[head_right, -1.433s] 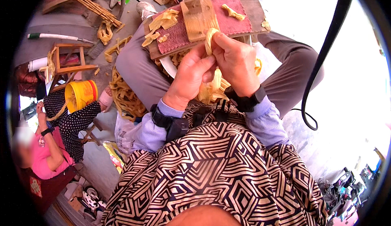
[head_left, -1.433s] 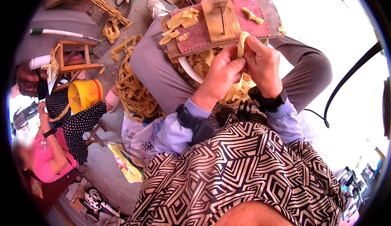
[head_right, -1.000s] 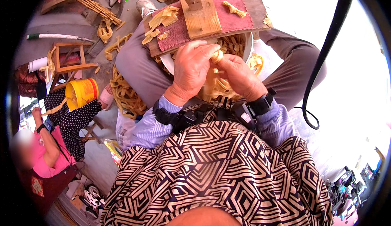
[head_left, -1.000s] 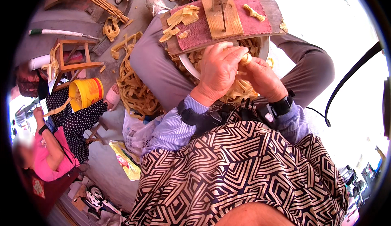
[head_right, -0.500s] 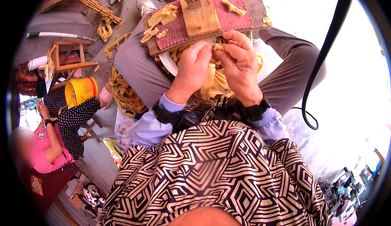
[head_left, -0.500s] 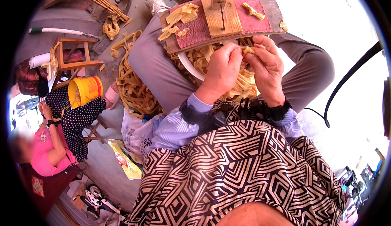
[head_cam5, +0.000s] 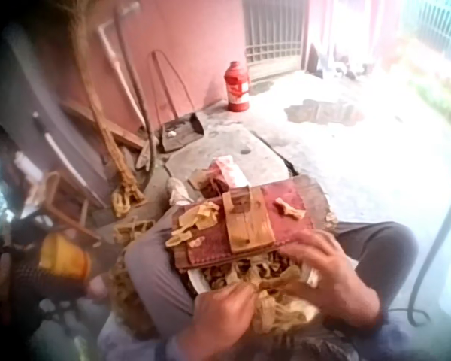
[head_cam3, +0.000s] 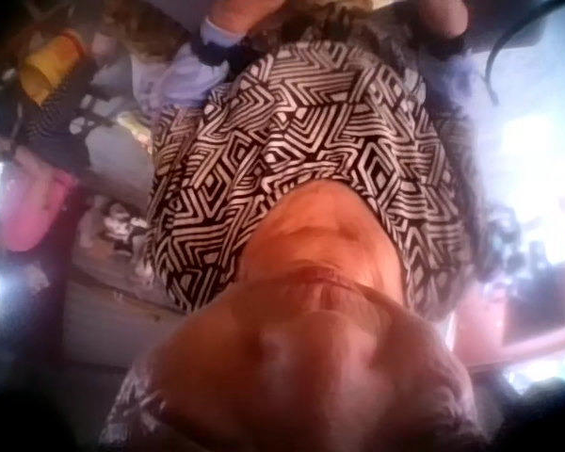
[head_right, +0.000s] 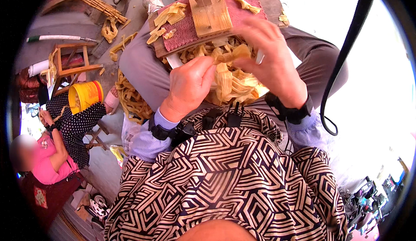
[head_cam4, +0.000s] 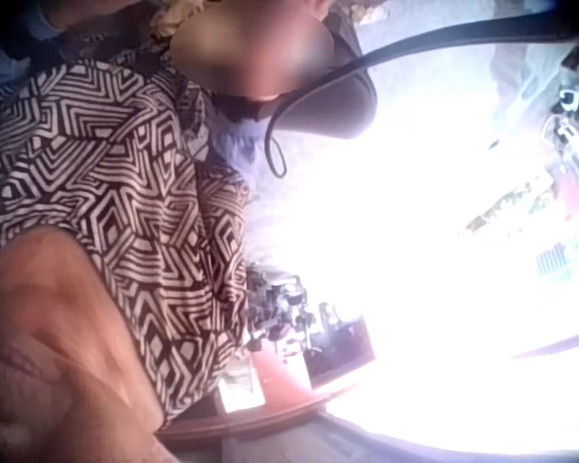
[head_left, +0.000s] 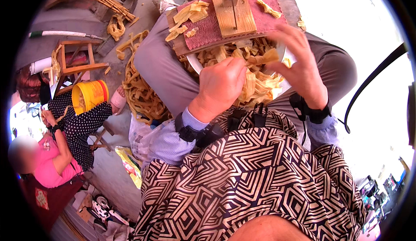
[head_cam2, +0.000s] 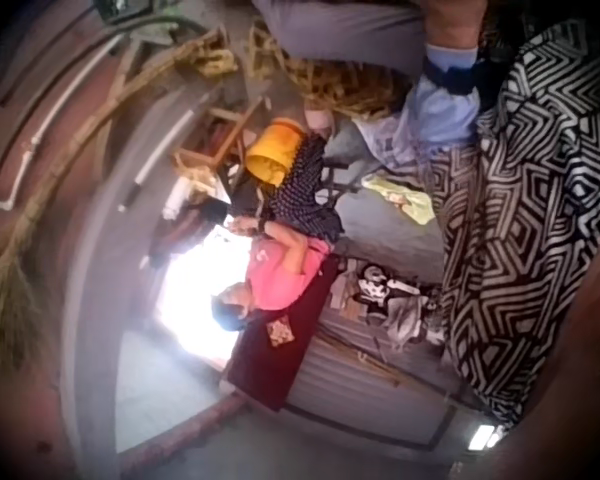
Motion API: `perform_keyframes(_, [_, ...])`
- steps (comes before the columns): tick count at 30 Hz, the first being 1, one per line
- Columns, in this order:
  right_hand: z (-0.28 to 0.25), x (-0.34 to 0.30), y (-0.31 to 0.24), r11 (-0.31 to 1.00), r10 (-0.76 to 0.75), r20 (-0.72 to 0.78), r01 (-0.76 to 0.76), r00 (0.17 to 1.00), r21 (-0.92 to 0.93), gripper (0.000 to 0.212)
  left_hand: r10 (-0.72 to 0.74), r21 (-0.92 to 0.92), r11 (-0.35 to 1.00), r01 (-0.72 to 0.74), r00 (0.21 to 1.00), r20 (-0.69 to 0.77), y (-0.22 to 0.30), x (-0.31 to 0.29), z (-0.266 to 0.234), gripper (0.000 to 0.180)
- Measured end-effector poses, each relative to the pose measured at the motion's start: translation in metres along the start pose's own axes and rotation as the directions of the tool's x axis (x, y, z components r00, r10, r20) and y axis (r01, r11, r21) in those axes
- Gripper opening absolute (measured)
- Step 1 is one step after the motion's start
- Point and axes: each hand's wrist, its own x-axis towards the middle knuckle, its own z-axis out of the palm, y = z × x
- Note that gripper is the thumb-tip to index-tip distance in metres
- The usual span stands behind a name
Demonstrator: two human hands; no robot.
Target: The person ties yellow strips of food into small knots by hand and places them into a large bowl.
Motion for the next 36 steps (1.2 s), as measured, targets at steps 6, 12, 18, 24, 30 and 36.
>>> perform_keyframes(6, [0.009,0.012,-0.008,0.974,-0.186,0.335,0.219,0.924,-0.065,0.026,0.077,-0.074,0.995,-0.063,0.974,0.211,0.004,0.025,-0.015,0.011])
perform_keyframes(12, [-0.029,0.019,-0.024,0.947,-0.303,0.408,0.224,0.861,0.23,0.012,0.179,-0.382,0.924,0.01,0.872,0.456,0.017,0.017,-0.07,0.017])
perform_keyframes(18, [-0.008,0.029,-0.006,0.535,0.395,0.485,-0.625,0.78,0.569,0.019,-0.033,-0.616,0.727,0.302,0.912,0.409,-0.027,0.042,-0.048,0.025])
perform_keyframes(24, [0.032,0.055,0.027,0.828,0.416,0.059,-0.405,0.908,0.387,0.017,-0.306,-0.715,0.569,0.406,0.912,0.275,-0.066,0.079,-0.023,0.016])
perform_keyframes(30, [0.057,0.056,0.045,0.919,0.323,-0.07,-0.33,0.944,-0.214,0.018,-0.112,-0.115,0.989,0.089,0.971,-0.21,-0.08,0.094,0.009,0.014])
perform_keyframes(36, [0.042,0.034,0.041,0.947,0.232,-0.011,-0.223,0.973,0.233,0.021,-0.277,-0.438,0.857,0.272,0.959,0.053,-0.081,0.066,0.003,0.009])
